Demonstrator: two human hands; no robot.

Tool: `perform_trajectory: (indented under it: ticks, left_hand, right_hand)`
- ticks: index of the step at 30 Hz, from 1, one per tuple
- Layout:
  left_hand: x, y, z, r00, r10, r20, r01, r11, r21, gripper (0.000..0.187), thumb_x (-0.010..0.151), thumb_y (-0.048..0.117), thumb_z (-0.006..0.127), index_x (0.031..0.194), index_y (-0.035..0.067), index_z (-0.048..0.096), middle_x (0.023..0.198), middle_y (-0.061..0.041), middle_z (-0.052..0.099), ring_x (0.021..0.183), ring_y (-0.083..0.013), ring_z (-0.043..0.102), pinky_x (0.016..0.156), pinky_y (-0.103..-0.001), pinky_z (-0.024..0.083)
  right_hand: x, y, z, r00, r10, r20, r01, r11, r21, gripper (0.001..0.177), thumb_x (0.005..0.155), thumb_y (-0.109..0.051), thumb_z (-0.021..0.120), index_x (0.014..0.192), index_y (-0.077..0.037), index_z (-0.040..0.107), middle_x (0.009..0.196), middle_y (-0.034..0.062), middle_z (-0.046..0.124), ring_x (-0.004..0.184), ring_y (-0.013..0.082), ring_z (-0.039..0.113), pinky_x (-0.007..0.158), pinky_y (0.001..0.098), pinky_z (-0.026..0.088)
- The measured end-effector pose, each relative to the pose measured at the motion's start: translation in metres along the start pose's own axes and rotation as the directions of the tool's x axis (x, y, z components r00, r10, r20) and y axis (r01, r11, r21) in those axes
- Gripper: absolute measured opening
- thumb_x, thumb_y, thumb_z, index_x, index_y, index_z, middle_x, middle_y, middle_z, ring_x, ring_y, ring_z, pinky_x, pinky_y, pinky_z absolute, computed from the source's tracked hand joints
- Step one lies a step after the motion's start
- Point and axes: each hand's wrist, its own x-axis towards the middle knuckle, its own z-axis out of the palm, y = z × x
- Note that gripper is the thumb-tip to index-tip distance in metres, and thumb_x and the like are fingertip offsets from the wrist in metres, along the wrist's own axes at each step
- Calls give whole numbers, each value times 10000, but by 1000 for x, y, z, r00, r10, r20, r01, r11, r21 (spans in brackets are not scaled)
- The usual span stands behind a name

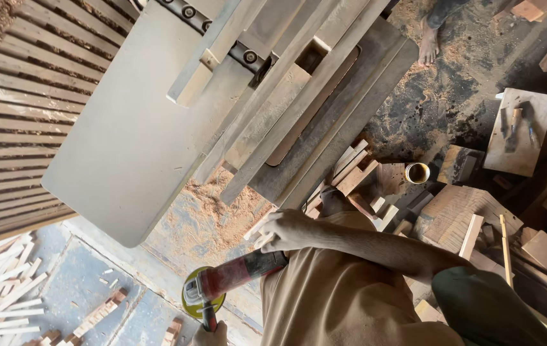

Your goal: The person uses an angle grinder with a sanding disc to smooth the surface of a wooden plank. They move the tool back and forth along the length of the wood, generating sawdust, while standing in a workshop environment.

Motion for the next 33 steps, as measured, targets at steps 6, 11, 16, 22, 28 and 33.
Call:
perform_trajectory:
  ticks: [6, 11, 16, 22, 28, 33]
  left_hand:
    - [1, -20, 19, 995, 10, -104, 4, 990, 138, 431, 697, 430, 799, 989, 113, 810, 915, -199, 782, 876, -367, 772, 875, -484, 606]
    - [-2, -39, 33, 997, 37, -67, -28, 991, 132, 384, 772, 433, 755, 1014, 135, 781, 949, -188, 778, 910, -412, 742, 872, -523, 581]
    - [-34, -24, 19, 992, 29, -120, -17, 995, 95, 351, 806, 439, 726, 970, 129, 754, 918, -185, 773, 883, -398, 753, 836, -525, 594]
    - [-54, -59, 39, 972, -27, -232, 42, 997, 59, 300, 808, 387, 745, 966, 132, 734, 832, -190, 744, 765, -396, 725, 746, -510, 579]
    - [-39, -56, 52, 911, 231, -341, -357, 856, -374, 189, 811, 146, 745, 955, 40, 687, 679, -151, 658, 548, -286, 659, 589, -386, 527]
    - [-69, 70, 11, 846, 398, -355, -427, 904, -5, 209, 743, 323, 823, 845, 171, 722, 664, -128, 689, 560, -347, 679, 560, -477, 542]
  right_hand:
    - [8, -17, 24, 966, -41, 254, 67, 993, -96, 830, 835, -684, 746, 1306, -16, 601, 1049, 191, 690, 943, 328, 724, 810, 457, 625]
    - [19, -22, 40, 789, 154, 595, -129, 988, -85, 945, 782, -734, 693, 1397, -43, 496, 1054, 198, 739, 977, 332, 760, 904, 443, 634]
    - [39, -28, 49, 772, 51, 634, -174, 976, 133, 962, 653, -627, 834, 1355, -66, 490, 1111, 199, 703, 1047, 363, 701, 967, 486, 555]
    - [41, -54, 43, 771, -89, 631, -123, 951, 284, 865, 682, -538, 849, 1335, -86, 506, 996, 139, 722, 893, 298, 745, 894, 446, 609]
    - [7, -82, -12, 841, 15, 541, -78, 993, 93, 746, 785, -427, 799, 1371, -91, 481, 920, 113, 696, 687, 240, 729, 703, 376, 669]
    - [-39, -80, -110, 964, 163, 208, -171, 985, 19, 662, 757, -288, 848, 1312, -90, 547, 960, 127, 728, 742, 231, 751, 761, 358, 670]
